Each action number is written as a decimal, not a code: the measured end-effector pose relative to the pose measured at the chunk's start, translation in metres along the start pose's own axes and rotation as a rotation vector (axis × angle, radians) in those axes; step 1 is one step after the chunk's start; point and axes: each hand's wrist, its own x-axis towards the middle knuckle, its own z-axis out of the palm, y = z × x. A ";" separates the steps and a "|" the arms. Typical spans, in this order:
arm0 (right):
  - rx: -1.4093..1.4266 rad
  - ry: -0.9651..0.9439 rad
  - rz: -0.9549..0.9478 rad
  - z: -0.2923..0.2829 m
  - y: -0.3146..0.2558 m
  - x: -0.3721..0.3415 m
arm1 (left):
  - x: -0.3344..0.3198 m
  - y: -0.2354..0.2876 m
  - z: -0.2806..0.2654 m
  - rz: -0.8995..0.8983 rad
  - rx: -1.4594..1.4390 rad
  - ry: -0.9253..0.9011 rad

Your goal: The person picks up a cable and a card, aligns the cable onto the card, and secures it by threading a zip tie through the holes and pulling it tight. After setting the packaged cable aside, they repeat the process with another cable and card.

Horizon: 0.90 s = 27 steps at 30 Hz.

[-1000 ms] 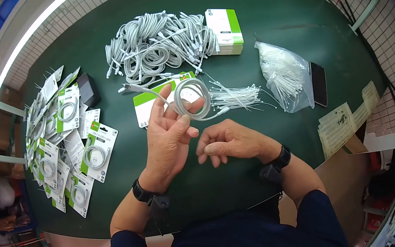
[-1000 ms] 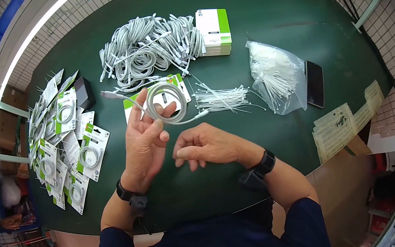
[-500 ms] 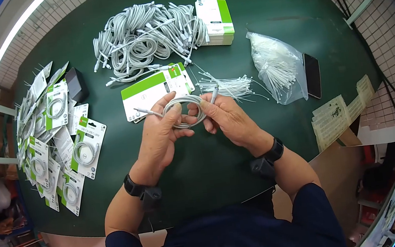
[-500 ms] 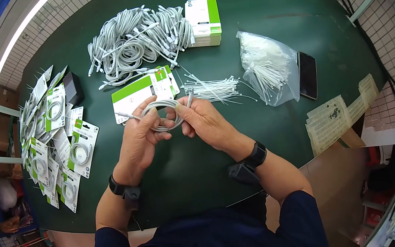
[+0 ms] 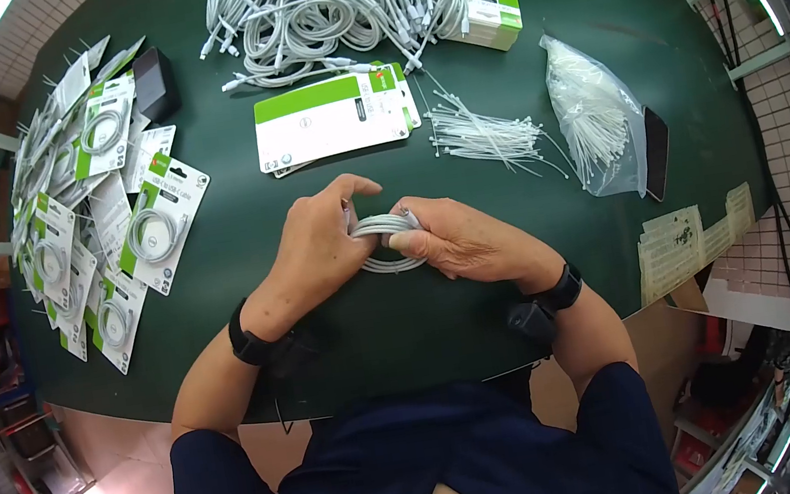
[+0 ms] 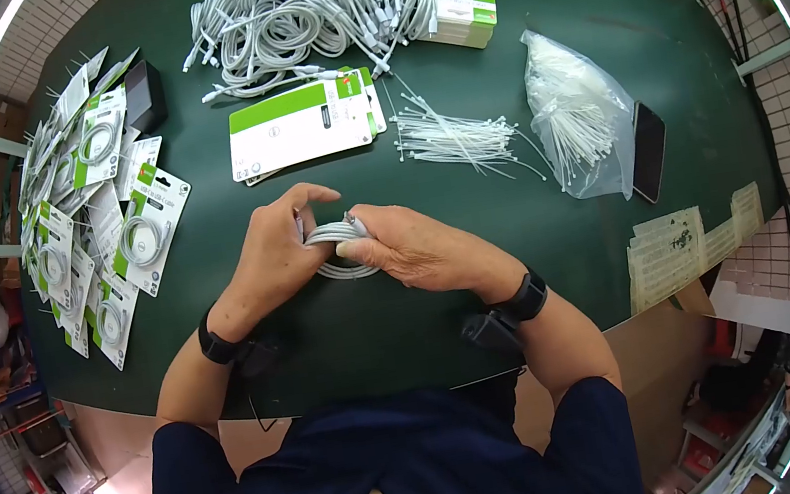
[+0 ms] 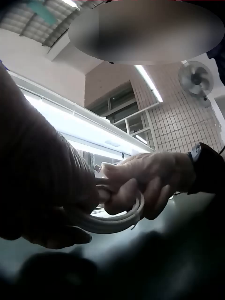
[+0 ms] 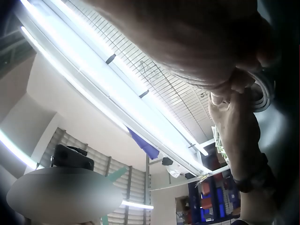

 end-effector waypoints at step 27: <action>-0.120 0.003 0.032 0.003 -0.011 0.002 | 0.006 -0.020 0.005 0.123 -0.261 0.005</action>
